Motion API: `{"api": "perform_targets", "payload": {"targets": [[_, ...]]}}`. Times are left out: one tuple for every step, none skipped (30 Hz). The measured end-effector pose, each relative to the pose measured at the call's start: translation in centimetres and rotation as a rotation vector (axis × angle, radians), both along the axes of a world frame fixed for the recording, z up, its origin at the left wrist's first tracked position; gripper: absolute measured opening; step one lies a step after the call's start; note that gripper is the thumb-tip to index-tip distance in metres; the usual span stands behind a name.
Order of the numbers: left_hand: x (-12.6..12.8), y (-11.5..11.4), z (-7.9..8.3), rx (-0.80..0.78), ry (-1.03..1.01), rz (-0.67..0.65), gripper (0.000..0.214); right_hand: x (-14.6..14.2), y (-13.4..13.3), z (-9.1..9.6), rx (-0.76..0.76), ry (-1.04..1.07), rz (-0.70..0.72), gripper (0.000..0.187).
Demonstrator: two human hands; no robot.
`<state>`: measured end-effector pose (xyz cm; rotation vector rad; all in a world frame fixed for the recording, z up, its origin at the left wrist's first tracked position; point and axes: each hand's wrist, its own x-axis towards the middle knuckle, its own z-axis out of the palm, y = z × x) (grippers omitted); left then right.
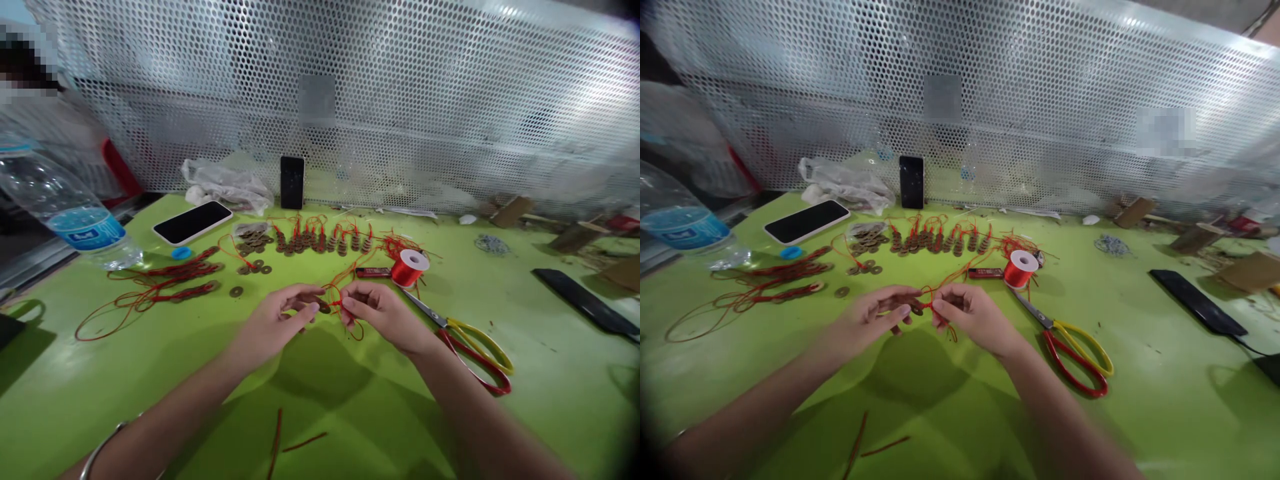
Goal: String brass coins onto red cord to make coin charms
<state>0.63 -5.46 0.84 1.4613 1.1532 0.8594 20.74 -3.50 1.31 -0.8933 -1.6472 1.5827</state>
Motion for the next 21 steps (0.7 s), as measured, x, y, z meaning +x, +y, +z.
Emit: {"api": "perform_targets", "payload": {"targets": [[0.0,0.01,-0.07,0.008,0.007,0.006,0.033,0.07,-0.02,-0.02,0.004,-0.006,0.012,0.021],[0.0,0.01,-0.12,0.014,0.009,0.013,0.032,0.13,-0.04,-0.02,0.015,-0.014,0.02,0.021],[-0.02,0.01,-0.13,0.018,0.005,0.02,0.031,0.17,-0.05,0.02,0.033,-0.027,0.021,0.02],[-0.03,0.02,-0.12,0.021,0.002,0.026,0.03,0.2,-0.06,0.08,0.055,-0.041,0.016,0.02],[-0.05,0.02,-0.08,0.025,-0.001,0.03,0.029,0.23,-0.06,0.16,0.079,-0.056,0.005,0.019],[-0.07,0.03,-0.03,0.032,0.002,0.034,0.029,0.24,-0.05,0.23,0.098,-0.068,-0.008,0.017],[-0.08,0.04,0.03,0.045,0.012,0.039,0.028,0.25,-0.05,0.3,0.109,-0.076,-0.02,0.016],[-0.09,0.04,0.08,0.062,0.029,0.046,0.026,0.26,-0.03,0.35,0.113,-0.081,-0.026,0.015],[-0.09,0.04,0.13,0.08,0.05,0.053,0.024,0.27,-0.02,0.38,0.113,-0.082,-0.026,0.015],[-0.1,0.04,0.16,0.096,0.073,0.058,0.022,0.28,0.01,0.38,0.112,-0.082,-0.021,0.015],[-0.11,0.04,0.17,0.107,0.092,0.063,0.02,0.3,0.03,0.37,0.112,-0.083,-0.014,0.016],[-0.12,0.05,0.17,0.114,0.109,0.065,0.019,0.31,0.05,0.34,0.113,-0.083,-0.007,0.016],[-0.13,0.07,0.16,0.115,0.119,0.07,0.018,0.32,0.06,0.32,0.116,-0.085,-0.001,0.016],[-0.15,0.12,0.15,0.113,0.12,0.076,0.018,0.34,0.07,0.3,0.119,-0.09,0.002,0.017],[-0.16,0.17,0.14,0.106,0.109,0.084,0.019,0.35,0.07,0.29,0.121,-0.097,0.005,0.017],[-0.18,0.24,0.13,0.094,0.086,0.094,0.019,0.35,0.05,0.3,0.125,-0.108,0.007,0.017],[-0.2,0.31,0.13,0.076,0.058,0.103,0.02,0.35,0.04,0.31,0.13,-0.123,0.009,0.017],[-0.21,0.38,0.15,0.058,0.027,0.109,0.02,0.34,0.02,0.32,0.137,-0.141,0.01,0.017],[-0.21,0.42,0.16,0.046,0.002,0.113,0.02,0.33,0.0,0.33,0.142,-0.159,0.009,0.017],[-0.21,0.44,0.18,0.042,-0.006,0.11,0.02,0.32,0.0,0.32,0.146,-0.175,0.007,0.016],[-0.2,0.44,0.19,0.047,0.005,0.105,0.02,0.32,0.0,0.31,0.149,-0.188,0.004,0.016]]}}
